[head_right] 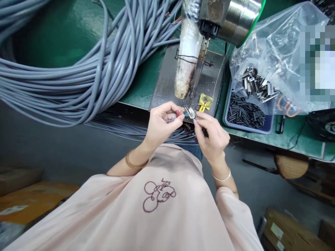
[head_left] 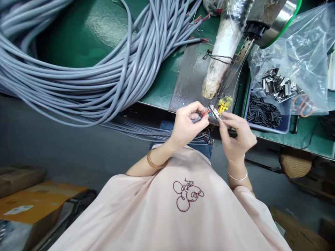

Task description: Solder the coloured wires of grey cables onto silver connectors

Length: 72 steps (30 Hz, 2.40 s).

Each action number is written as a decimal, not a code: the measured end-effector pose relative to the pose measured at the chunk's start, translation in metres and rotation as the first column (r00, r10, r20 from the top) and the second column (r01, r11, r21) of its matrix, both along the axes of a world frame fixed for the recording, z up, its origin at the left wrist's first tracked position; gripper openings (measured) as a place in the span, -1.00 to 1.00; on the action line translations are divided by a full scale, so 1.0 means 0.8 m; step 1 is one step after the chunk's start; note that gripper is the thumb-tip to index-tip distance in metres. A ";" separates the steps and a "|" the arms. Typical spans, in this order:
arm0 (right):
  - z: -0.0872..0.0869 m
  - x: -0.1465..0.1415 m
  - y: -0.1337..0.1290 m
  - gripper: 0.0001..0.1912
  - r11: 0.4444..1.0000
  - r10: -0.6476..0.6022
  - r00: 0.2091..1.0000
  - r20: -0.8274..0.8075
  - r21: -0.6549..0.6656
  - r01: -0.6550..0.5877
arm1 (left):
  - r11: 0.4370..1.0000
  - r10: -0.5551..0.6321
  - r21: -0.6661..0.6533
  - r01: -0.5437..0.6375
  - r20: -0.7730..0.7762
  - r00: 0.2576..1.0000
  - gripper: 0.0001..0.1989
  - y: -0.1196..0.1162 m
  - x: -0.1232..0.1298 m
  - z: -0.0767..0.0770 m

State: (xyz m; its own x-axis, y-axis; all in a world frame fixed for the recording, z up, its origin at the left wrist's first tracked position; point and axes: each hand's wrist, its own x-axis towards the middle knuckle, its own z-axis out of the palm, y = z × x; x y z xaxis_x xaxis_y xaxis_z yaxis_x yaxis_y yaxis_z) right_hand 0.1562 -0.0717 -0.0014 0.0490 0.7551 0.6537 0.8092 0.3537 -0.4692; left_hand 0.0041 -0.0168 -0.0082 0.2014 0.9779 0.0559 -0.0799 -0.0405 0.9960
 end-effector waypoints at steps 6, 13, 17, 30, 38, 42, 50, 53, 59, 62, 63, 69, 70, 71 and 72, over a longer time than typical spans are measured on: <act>-0.007 -0.005 0.017 -0.84 0.999 0.050 0.998 -0.027 -0.005 -0.050 | 0.996 0.056 0.068 -0.052 -0.063 0.996 -0.90 0.004 0.002 0.002; 0.000 -0.008 0.022 -0.82 0.999 0.037 0.999 -0.023 0.034 -0.036 | 0.987 0.090 0.143 -0.075 -0.103 0.991 -0.89 0.005 0.001 0.011; -0.002 -0.008 0.019 -0.83 0.998 0.044 0.999 -0.004 0.035 -0.044 | 0.995 0.049 0.088 -0.041 -0.096 0.994 -0.89 0.009 -0.001 0.012; -0.005 -0.005 0.005 -0.88 0.999 -0.010 0.996 -0.092 -0.050 0.006 | 0.997 -0.059 -0.041 0.062 0.061 0.996 -0.94 0.002 -0.008 -0.001; 0.001 0.001 0.002 -0.90 0.973 -0.111 0.915 -0.389 0.146 0.180 | 0.957 -0.142 -0.212 0.197 0.249 0.958 -0.81 0.001 -0.016 -0.005; 0.004 0.002 -0.003 -0.83 0.937 -0.101 0.902 -0.420 0.263 0.228 | 0.964 -0.112 -0.203 0.170 0.270 0.956 -0.80 0.000 -0.016 -0.005; -0.011 -0.013 -0.008 -0.87 1.000 -0.016 0.997 -0.080 -0.011 0.015 | 0.963 -0.180 -0.158 0.217 0.222 0.958 -0.78 -0.004 -0.015 -0.005; -0.014 -0.013 -0.001 -0.87 1.000 0.007 0.995 -0.095 -0.020 -0.009 | 0.986 -0.137 -0.079 0.149 0.140 0.981 -0.83 -0.005 -0.012 -0.006; -0.011 -0.011 0.008 -0.85 0.998 0.050 0.987 -0.153 -0.037 -0.056 | 0.999 -0.008 0.036 0.008 0.016 1.000 -0.90 -0.003 -0.007 -0.007; -0.011 -0.009 0.011 -0.87 0.997 0.054 0.986 -0.155 -0.040 -0.060 | 0.997 0.027 0.072 -0.024 -0.036 0.999 -0.91 -0.001 -0.005 -0.006; -0.011 -0.009 0.011 -0.87 0.997 0.055 0.987 -0.152 -0.040 -0.062 | 0.996 0.038 0.079 -0.034 -0.050 0.998 -0.92 -0.001 -0.004 -0.005; -0.010 -0.007 0.018 -0.89 0.997 0.061 0.989 -0.134 -0.033 -0.066 | 0.994 0.064 0.089 -0.056 -0.089 0.994 -0.91 0.002 -0.002 -0.002; -0.009 -0.007 0.019 -0.89 0.998 0.060 0.990 -0.130 -0.028 -0.065 | 0.994 0.067 0.090 -0.059 -0.091 0.994 -0.91 0.003 -0.002 -0.001; -0.009 -0.007 0.020 -0.89 0.998 0.062 0.990 -0.130 -0.022 -0.065 | 0.994 0.071 0.094 -0.062 -0.092 0.993 -0.91 0.003 -0.002 0.000; -0.007 -0.007 0.021 -0.89 0.998 0.064 0.989 -0.133 -0.015 -0.067 | 0.993 0.075 0.099 -0.065 -0.094 0.993 -0.91 0.004 -0.002 0.002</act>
State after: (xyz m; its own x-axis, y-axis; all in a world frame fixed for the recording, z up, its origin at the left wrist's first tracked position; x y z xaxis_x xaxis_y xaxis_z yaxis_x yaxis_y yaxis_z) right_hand 0.1506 -0.0549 -0.0074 0.0839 0.7720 0.6300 0.7149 0.3938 -0.5778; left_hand 0.0025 -0.0140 -0.0070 0.1418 0.9808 0.1336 0.0233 -0.1383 0.9901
